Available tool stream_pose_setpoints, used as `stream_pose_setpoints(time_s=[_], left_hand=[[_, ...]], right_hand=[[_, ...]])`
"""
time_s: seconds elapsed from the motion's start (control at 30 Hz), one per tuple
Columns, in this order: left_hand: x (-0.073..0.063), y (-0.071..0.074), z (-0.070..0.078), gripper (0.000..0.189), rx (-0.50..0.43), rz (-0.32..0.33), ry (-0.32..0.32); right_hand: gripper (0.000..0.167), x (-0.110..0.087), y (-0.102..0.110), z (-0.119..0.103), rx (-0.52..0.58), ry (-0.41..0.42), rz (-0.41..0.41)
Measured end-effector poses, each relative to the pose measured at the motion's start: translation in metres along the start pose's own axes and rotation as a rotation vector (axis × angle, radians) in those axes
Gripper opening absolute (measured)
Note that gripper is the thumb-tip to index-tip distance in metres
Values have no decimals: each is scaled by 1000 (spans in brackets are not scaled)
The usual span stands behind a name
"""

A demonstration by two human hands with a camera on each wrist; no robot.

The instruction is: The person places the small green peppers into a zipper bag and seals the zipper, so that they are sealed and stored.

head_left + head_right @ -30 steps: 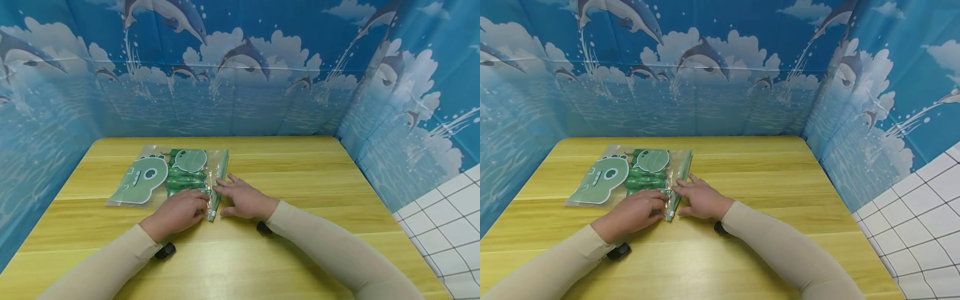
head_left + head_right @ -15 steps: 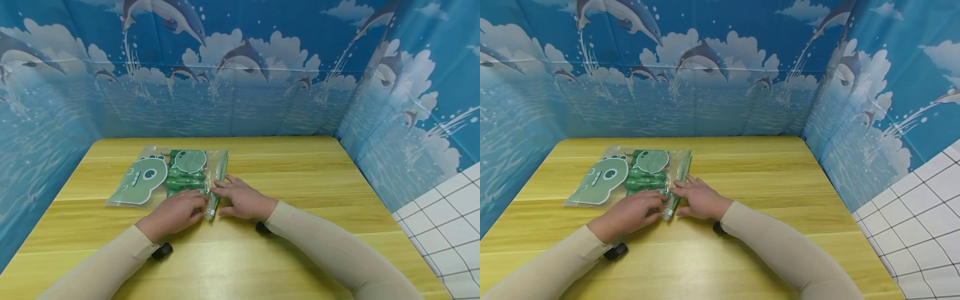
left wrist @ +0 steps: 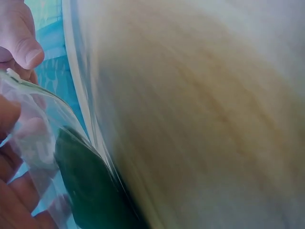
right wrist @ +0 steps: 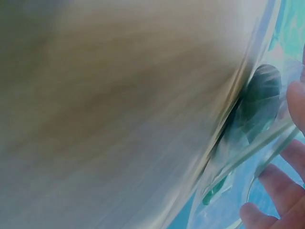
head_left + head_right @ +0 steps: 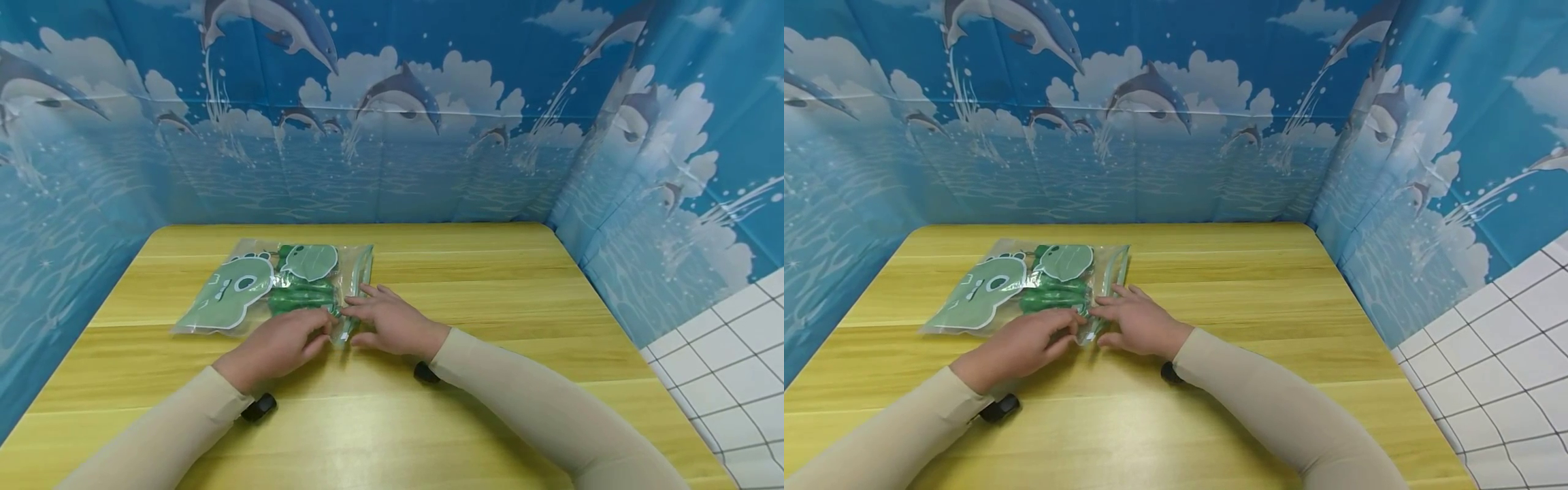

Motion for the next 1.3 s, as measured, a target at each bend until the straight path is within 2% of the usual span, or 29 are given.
stream_pose_setpoints(time_s=[0.27,0.53,0.63,0.83,1.0,1.3], left_hand=[[1,4,-3,6,-54,23,20],[1,5,-5,6,-86,28,41],[1,5,-5,5,-90,32,42],[0,4,-5,4,-102,40,56],[0,2,-6,5,-105,43,72],[0,2,-6,8,-103,57,61]], right_hand=[[50,4,4,-4,-23,44,82],[36,7,7,-8,-70,131,162],[30,8,7,-10,-60,146,165],[25,8,6,-11,-46,124,142],[20,9,5,-12,-60,147,149],[21,10,7,-14,-80,131,147]])
Point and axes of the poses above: each hand's wrist, its own x-axis towards the middle knuckle, its own y-axis out of the back of the hand, z = x × y, the point moved 4 cm from there along x, towards the middle knuckle, and after that the axes turned 6 degrees about y, right-handed, at the moved point
